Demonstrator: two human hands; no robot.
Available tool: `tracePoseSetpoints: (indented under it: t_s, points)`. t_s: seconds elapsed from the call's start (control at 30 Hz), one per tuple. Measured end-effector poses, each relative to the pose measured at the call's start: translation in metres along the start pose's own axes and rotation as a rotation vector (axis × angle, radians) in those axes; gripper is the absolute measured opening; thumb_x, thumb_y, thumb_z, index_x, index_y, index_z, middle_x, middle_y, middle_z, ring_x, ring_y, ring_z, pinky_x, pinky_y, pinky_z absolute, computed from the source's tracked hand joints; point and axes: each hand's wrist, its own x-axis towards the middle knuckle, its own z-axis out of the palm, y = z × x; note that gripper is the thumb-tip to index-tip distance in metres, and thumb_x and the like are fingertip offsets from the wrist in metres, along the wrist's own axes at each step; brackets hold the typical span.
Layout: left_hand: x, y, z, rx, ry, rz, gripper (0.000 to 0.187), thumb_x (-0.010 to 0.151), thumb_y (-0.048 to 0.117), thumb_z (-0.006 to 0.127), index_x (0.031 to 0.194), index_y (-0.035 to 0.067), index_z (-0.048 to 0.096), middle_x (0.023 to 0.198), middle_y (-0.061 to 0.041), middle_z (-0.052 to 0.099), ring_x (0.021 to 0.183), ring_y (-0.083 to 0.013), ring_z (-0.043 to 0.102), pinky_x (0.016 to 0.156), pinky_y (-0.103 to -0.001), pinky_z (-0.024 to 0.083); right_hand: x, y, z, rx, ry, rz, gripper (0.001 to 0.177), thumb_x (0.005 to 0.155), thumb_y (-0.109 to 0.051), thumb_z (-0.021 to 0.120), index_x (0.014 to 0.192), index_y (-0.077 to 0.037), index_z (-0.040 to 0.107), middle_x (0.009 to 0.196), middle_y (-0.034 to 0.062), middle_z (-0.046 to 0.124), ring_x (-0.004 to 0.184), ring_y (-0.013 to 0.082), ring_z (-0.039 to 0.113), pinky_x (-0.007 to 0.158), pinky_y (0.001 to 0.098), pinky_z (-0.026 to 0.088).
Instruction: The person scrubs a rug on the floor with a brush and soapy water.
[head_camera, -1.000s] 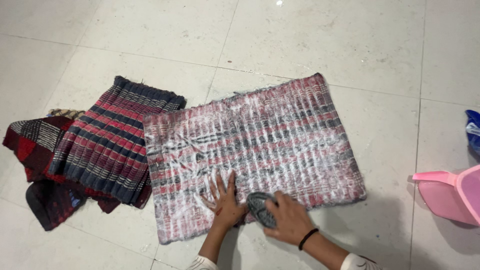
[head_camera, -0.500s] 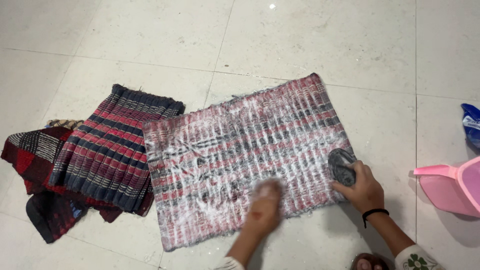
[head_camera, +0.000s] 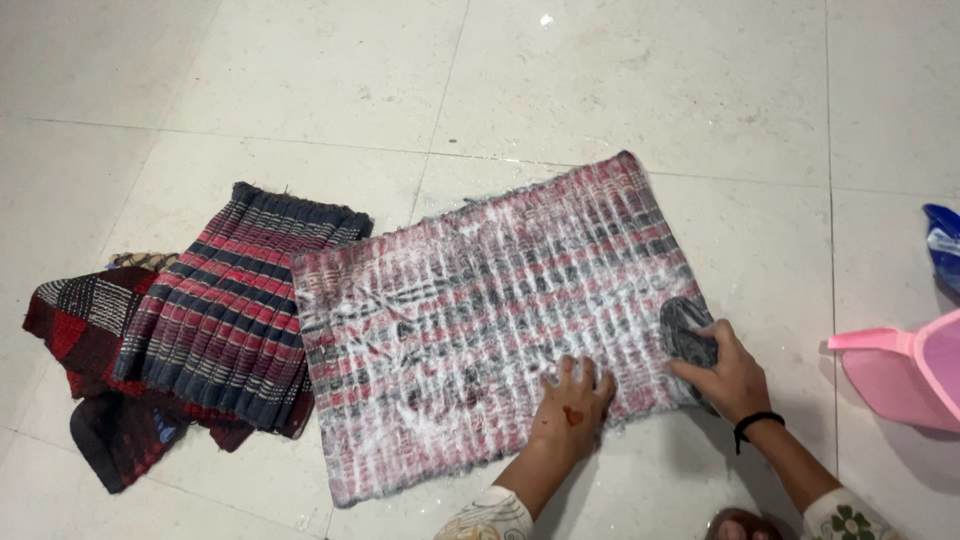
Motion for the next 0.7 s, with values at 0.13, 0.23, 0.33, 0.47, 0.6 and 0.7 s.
tracePoseSetpoints:
  t_s: [0.13,0.23,0.33,0.47,0.6,0.7]
  points:
    - [0.001,-0.001,0.008,0.023,0.087,0.002,0.079,0.094,0.022,0.069,0.158,0.007,0.025,0.162,-0.027,0.021,0.148,-0.0497,0.021,0.11,-0.066,0.036,0.001,-0.004,-0.004,-0.018,-0.038,0.073,0.073,0.064,-0.045,0.086,0.123,-0.012,0.056,0.099,0.0187,0.075,0.086,0.029,0.073,0.076,0.0396,0.055]
    - [0.006,-0.004,0.024,0.092,0.077,-0.009,0.078,0.094,0.016,0.068,0.158,0.007,0.024,0.163,-0.028,0.019,0.148,-0.0509,0.022,0.11,-0.063,0.038,-0.003,-0.009,-0.003,0.012,-0.061,0.117,0.074,0.065,-0.044,0.085,0.125,-0.013,0.054,0.099,0.02,0.076,0.084,0.03,0.074,0.075,0.0393,0.056]
    - [0.011,-0.014,0.033,0.133,0.279,0.016,0.076,0.088,0.001,0.069,0.155,0.012,0.036,0.159,-0.025,0.028,0.142,-0.0486,0.03,0.107,-0.059,0.039,-0.004,-0.005,0.0,0.082,-0.093,0.163,0.074,0.066,-0.043,0.083,0.126,-0.013,0.052,0.098,0.021,0.076,0.082,0.031,0.075,0.073,0.0404,0.056]
    - [-0.005,-0.044,0.036,-0.183,0.273,0.074,0.04,0.094,0.004,0.066,0.133,0.009,0.061,0.142,-0.018,0.056,0.134,-0.0381,0.048,0.115,-0.051,0.04,-0.001,0.018,0.018,0.148,-0.117,0.116,0.072,0.065,-0.043,0.084,0.122,-0.012,0.054,0.1,0.0184,0.075,0.084,0.0275,0.073,0.073,0.0386,0.055]
    - [-0.037,-0.094,0.058,-0.17,0.615,0.041,0.024,0.084,0.003,0.073,0.107,0.01,0.075,0.125,-0.012,0.069,0.12,-0.0295,0.059,0.109,-0.045,0.044,-0.002,0.034,0.06,0.438,-0.229,0.054,0.066,0.065,-0.036,0.086,0.114,-0.004,0.056,0.1,0.0195,0.072,0.081,0.028,0.071,0.066,0.0421,0.056]
    - [-0.067,-0.141,0.077,-0.346,0.775,-0.19,0.018,0.088,0.001,0.074,0.103,0.01,0.077,0.119,-0.01,0.073,0.111,-0.0241,0.066,0.103,-0.033,0.054,-0.036,0.009,0.069,0.307,-0.396,-0.02,0.063,0.064,-0.035,0.089,0.114,-0.01,0.06,0.099,0.0163,0.075,0.077,0.0245,0.073,0.065,0.0377,0.057]
